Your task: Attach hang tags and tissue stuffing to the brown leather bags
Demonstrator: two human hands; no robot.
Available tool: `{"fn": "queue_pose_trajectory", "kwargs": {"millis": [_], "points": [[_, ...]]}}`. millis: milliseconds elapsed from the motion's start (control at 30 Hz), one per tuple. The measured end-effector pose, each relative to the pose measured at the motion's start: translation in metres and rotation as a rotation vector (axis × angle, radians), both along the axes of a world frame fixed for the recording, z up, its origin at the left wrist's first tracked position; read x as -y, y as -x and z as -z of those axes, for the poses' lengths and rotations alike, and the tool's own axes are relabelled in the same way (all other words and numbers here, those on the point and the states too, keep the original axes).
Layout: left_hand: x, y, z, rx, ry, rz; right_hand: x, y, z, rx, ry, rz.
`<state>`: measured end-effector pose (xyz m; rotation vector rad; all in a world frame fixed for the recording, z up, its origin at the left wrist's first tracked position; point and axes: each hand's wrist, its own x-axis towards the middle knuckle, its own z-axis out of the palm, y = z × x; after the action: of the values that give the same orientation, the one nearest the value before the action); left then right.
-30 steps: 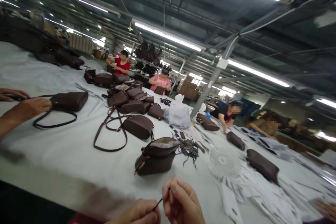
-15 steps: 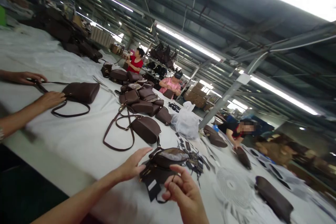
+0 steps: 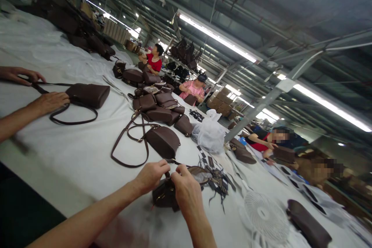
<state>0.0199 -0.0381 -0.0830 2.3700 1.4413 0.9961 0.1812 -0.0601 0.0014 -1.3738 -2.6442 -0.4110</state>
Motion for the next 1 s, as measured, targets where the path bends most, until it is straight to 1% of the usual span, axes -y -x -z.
{"fn": "queue_pose_trajectory", "kwargs": {"millis": [67,167,267,333,400,467,600,700,833,1000], "points": [[0.001,0.000,-0.004,0.056,-0.004,-0.076,-0.003,0.009,0.000,0.130,-0.020,0.070],[0.003,-0.002,-0.003,0.142,0.078,-0.163,-0.004,0.021,-0.010,0.244,-0.010,0.117],[0.005,-0.007,0.005,0.228,0.192,-0.180,-0.005,0.032,-0.023,0.337,0.022,0.106],[0.007,-0.011,0.010,0.314,0.257,-0.196,-0.006,0.037,-0.028,0.378,0.044,0.094],[0.008,-0.014,0.013,0.444,0.302,-0.196,-0.009,0.041,-0.030,0.401,0.070,0.085],[0.008,-0.017,0.016,0.624,0.336,-0.164,-0.012,0.044,-0.028,0.410,0.094,0.081],[0.005,-0.022,0.022,1.017,0.450,-0.062,-0.017,0.042,-0.023,0.354,0.117,0.080],[0.001,-0.023,0.026,1.204,0.534,-0.036,-0.021,0.034,-0.024,0.211,0.144,0.093],[-0.003,-0.023,0.027,1.272,0.568,-0.050,-0.025,0.022,-0.024,0.043,0.192,0.055],[-0.002,-0.023,0.026,1.318,0.581,-0.045,-0.023,0.024,-0.015,0.026,0.146,0.031]]}}
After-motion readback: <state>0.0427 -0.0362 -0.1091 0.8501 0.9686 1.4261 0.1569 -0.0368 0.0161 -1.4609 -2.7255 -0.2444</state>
